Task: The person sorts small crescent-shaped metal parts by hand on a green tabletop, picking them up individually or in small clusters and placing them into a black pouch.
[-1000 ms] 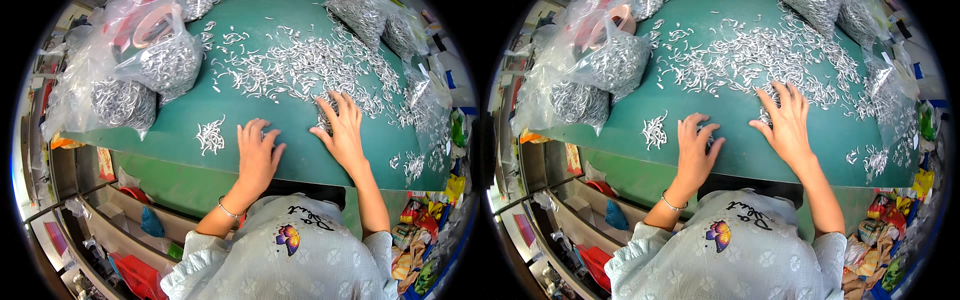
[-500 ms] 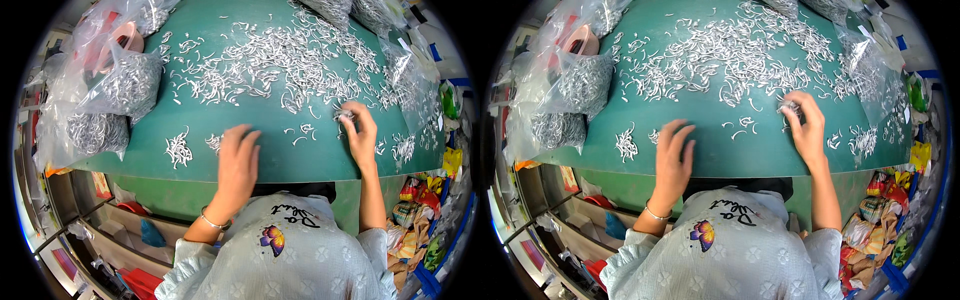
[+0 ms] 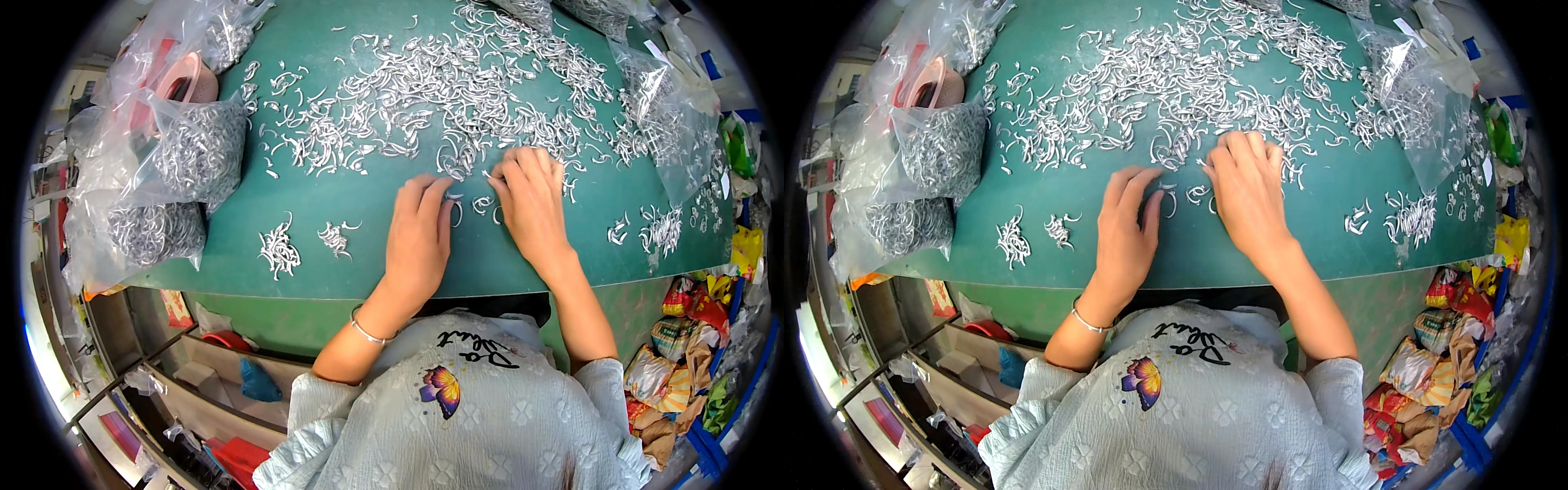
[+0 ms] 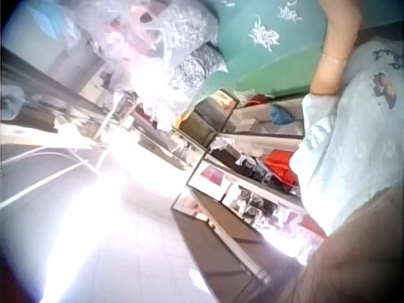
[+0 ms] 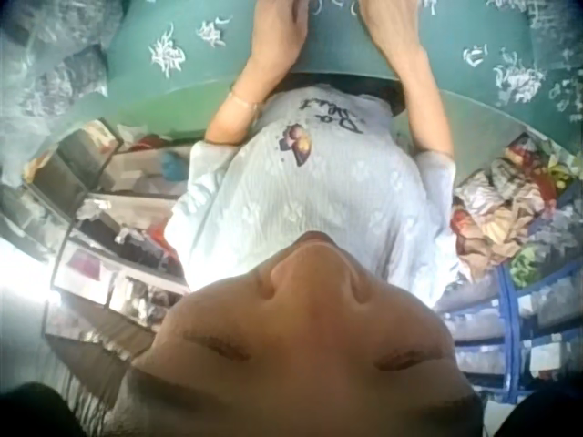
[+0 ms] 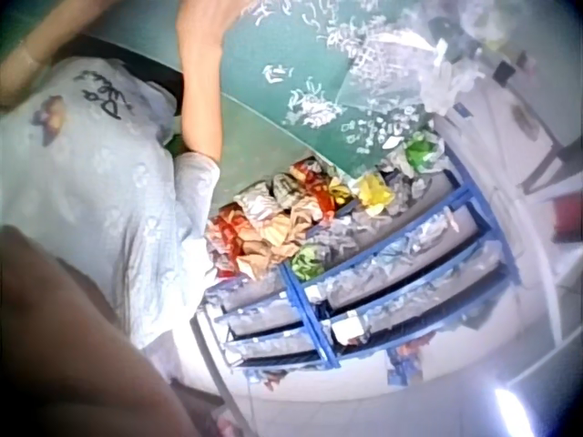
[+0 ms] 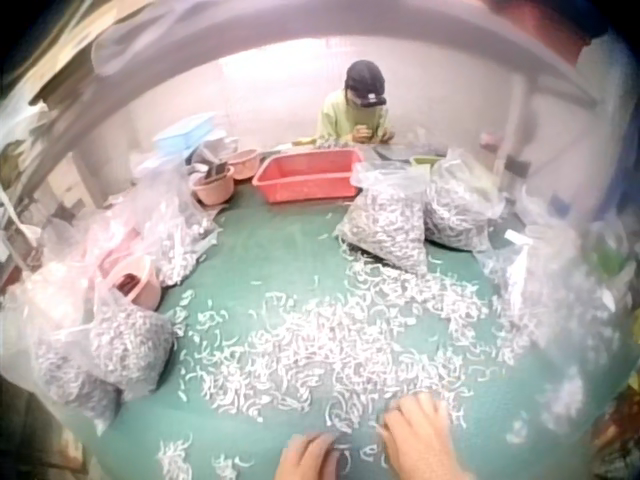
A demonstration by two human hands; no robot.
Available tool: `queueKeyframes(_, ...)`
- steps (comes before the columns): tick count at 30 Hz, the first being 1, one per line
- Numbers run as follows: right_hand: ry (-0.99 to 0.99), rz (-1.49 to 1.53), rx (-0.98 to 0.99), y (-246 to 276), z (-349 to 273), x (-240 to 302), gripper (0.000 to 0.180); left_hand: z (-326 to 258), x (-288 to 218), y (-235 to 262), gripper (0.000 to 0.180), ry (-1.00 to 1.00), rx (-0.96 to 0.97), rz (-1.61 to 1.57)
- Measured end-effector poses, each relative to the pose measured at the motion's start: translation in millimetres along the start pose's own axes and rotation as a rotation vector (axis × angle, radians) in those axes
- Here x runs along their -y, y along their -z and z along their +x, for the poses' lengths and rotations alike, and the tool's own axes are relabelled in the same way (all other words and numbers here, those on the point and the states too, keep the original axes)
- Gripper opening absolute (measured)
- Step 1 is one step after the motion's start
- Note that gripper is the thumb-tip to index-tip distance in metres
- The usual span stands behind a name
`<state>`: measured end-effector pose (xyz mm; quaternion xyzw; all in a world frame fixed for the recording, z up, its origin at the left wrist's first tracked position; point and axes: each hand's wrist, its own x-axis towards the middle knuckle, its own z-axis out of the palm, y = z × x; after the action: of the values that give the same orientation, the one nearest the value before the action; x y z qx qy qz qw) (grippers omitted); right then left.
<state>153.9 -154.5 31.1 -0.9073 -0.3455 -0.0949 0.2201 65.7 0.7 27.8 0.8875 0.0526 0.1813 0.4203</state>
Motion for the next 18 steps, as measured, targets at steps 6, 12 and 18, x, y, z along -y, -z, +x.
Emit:
queueKeyframes(6,0.046,0.240,0.035,19,-27,15,0.008,-25,-9,24,0.029,0.078,0.057,0.058)
queueKeyframes(12,0.173,0.483,0.063,-9,-38,45,0.020,-40,-12,31,0.031,0.091,0.065,0.053)
queueKeyframes(18,-0.019,0.069,-0.029,-12,-14,54,0.017,-52,-9,25,0.027,0.039,0.169,0.108)
